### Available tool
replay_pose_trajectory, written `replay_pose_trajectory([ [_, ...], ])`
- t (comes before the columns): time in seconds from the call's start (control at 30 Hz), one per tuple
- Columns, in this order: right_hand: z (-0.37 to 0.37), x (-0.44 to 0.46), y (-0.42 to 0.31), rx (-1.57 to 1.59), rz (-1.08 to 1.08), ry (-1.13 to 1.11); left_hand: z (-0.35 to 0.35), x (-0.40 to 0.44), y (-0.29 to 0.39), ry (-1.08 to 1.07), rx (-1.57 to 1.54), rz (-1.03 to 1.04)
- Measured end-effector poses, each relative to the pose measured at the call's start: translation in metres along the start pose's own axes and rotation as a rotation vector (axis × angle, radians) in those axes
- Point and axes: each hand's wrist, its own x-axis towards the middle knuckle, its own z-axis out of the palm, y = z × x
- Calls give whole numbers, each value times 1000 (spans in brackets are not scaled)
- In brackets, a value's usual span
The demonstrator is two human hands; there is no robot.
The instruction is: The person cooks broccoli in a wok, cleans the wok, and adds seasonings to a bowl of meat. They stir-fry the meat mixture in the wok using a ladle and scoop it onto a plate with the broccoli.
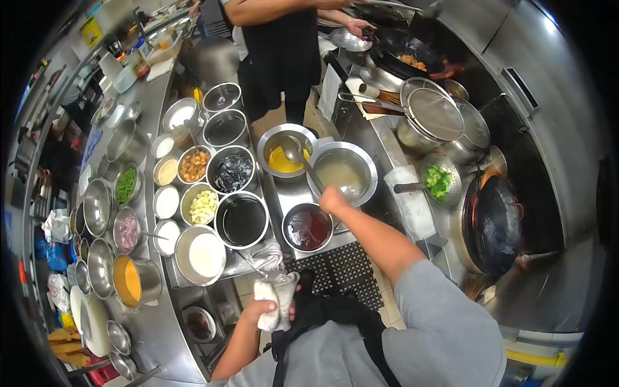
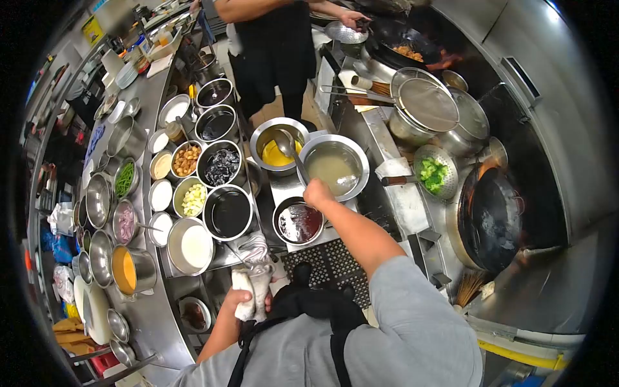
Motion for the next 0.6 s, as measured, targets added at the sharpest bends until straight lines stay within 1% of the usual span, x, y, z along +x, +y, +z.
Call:
replay_pose_trajectory([
  [0.03,9,10,1,-122,-52,31,-9,-8,-3,29,-33,29],
  [0.07,-3,5,-9,-73,-39,-80,-17,-15,-6,67,-31,47],
  [0.1,-10,-2,-18,-75,-50,-85,-24,-21,-9,108,-28,67],
  [0.17,-27,-20,-31,407,263,-200,-23,-29,-10,146,-18,80],
  [0.2,-42,-37,-35,531,277,-229,-21,-31,-11,173,-6,78],
  [0.23,-54,-48,-31,542,270,-217,-17,-30,-12,165,10,80],
  [0.3,-82,-67,-13,1228,384,-428,-6,-20,-13,164,53,61],
  [0.33,-101,-81,-5,1245,369,-410,-1,-15,-14,160,124,51],
  [0.4,-145,-121,19,1623,462,-679,12,-1,-20,87,150,45],
  [0.43,-167,-147,35,1731,450,-787,19,7,-24,28,141,36],
  [0.5,-200,-202,76,1849,343,-911,37,25,-34,-22,193,8],
  [0.57,-237,-280,109,1925,245,-874,62,40,-45,-36,281,-48],
  [0.6,-255,-317,129,1961,277,-804,79,45,-51,-41,298,-71],
])
